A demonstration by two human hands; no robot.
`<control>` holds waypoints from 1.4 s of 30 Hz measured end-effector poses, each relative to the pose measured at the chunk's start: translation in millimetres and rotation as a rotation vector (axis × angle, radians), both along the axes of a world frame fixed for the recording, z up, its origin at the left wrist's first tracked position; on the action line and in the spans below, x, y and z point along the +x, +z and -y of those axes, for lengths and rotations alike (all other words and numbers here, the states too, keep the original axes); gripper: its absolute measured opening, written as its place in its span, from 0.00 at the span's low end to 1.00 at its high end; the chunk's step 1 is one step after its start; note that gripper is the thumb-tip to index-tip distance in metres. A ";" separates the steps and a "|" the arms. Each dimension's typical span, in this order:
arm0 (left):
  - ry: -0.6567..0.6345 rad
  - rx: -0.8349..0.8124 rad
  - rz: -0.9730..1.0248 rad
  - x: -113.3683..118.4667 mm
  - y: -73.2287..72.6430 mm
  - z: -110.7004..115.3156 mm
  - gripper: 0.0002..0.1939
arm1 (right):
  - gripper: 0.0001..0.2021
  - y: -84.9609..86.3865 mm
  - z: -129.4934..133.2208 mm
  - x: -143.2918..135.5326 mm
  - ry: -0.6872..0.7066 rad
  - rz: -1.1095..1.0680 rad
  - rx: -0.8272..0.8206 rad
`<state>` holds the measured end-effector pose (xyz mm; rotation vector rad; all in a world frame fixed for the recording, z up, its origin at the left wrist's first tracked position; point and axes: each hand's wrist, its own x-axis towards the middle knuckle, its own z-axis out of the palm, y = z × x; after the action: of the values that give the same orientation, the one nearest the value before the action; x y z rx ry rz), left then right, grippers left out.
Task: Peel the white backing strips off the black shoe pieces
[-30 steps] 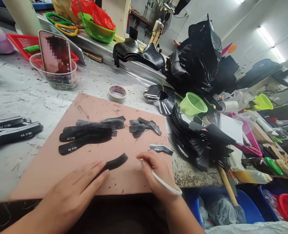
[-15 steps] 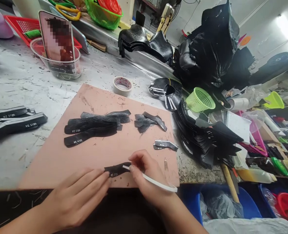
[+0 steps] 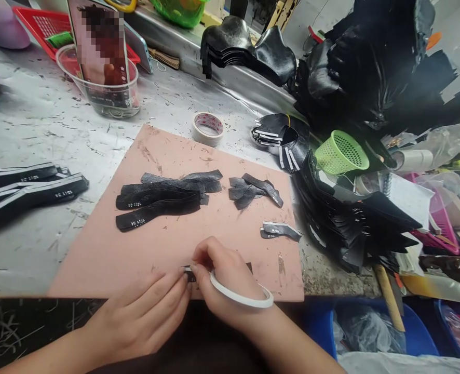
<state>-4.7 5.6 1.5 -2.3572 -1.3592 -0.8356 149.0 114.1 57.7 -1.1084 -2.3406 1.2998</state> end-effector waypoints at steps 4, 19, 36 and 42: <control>-0.007 -0.011 -0.037 0.3 -0.3 -4.4 0.15 | 0.05 4.4 -2.0 8.0 0.014 0.042 0.131; -0.087 -0.127 -0.201 7.1 24.4 -27.1 0.14 | 0.04 3.7 -9.8 22.4 -0.011 0.175 0.370; -0.092 -0.105 -0.160 34.0 20.4 -39.8 0.16 | 0.06 -7.2 -4.4 47.1 -0.163 0.139 0.468; -0.077 -0.097 -0.228 37.5 24.1 -45.2 0.18 | 0.03 -7.8 -1.9 51.4 -0.173 0.262 0.629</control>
<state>32.8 50.8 25.6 -2.5024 -1.2487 -0.5110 200.4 116.0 49.9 -1.2646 -2.4871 0.3187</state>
